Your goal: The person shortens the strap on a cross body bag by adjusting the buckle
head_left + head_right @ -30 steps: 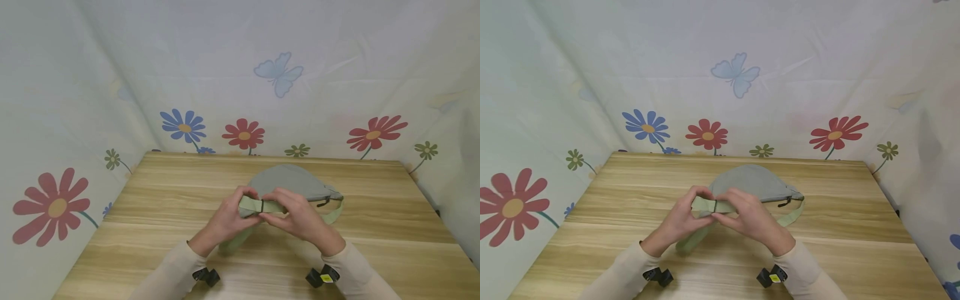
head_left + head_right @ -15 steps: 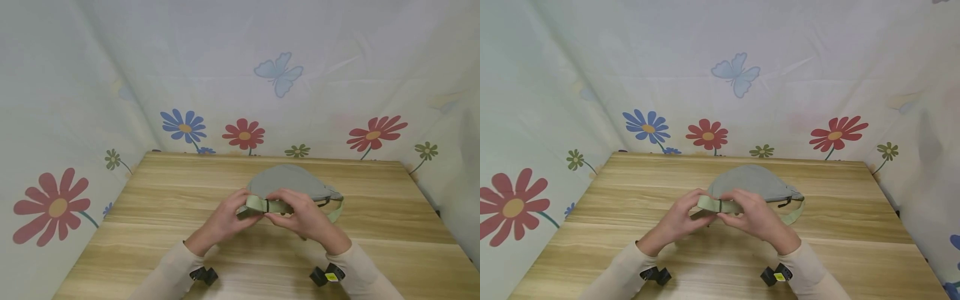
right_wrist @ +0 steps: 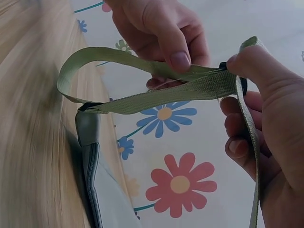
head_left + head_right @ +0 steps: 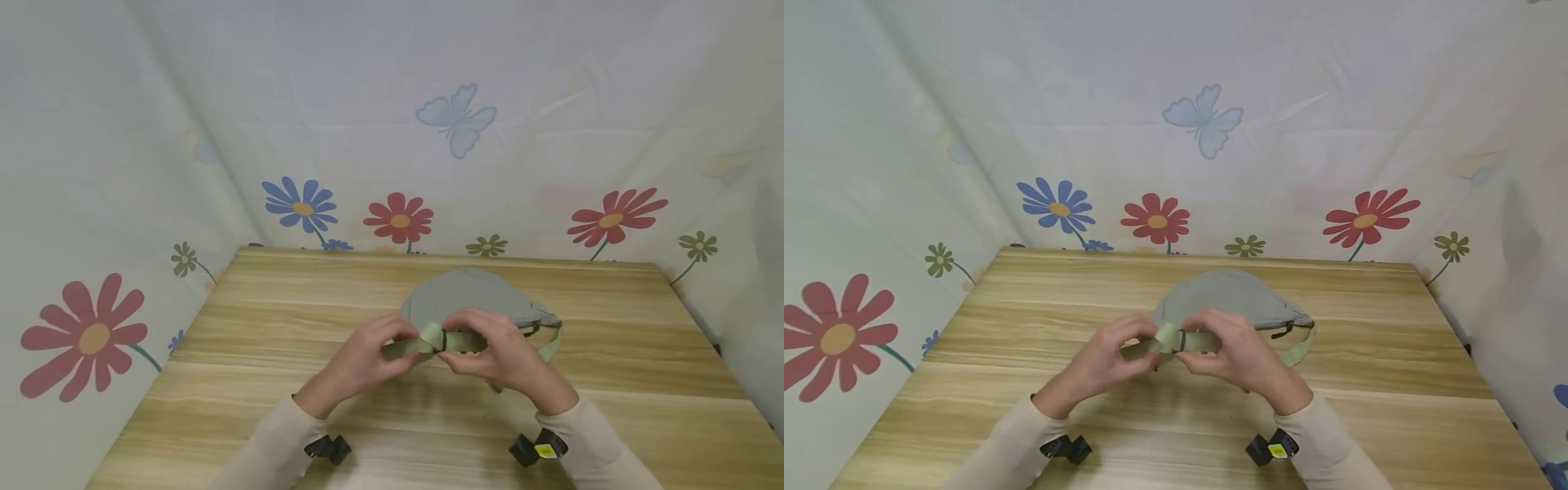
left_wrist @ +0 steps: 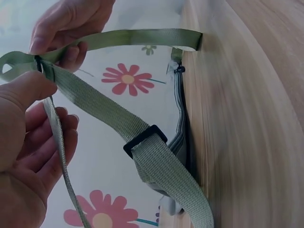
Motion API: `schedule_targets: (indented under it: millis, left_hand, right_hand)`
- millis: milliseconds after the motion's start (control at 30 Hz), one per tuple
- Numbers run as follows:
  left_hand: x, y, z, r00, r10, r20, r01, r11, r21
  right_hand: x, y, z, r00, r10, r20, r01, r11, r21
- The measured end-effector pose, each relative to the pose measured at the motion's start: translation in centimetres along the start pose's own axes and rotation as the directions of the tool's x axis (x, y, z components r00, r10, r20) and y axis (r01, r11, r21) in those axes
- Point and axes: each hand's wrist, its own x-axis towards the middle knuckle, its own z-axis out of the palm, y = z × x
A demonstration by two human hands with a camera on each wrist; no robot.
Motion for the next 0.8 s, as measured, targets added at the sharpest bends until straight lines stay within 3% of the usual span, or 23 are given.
schedule_targets:
  millis: [133,500,800]
  left_hand:
    - [-0.4,-0.1,-0.4,1.0,-0.014,0.014,0.014,1.0,0.025]
    - [-0.8,-0.5,-0.8,0.997,0.075,-0.004,-0.075,0.996,0.05]
    - [-1.6,-1.2,-1.3,0.996,0.081,-0.026,-0.077,0.991,0.111]
  right_hand:
    - [0.0,0.1,0.0,1.0,-0.002,0.001,0.002,1.0,0.009]
    - [-0.3,0.5,0.4,0.999,-0.028,-0.026,0.029,0.999,0.04]
    - [-0.2,1.0,-0.5,0.982,-0.125,-0.138,0.133,0.99,0.053]
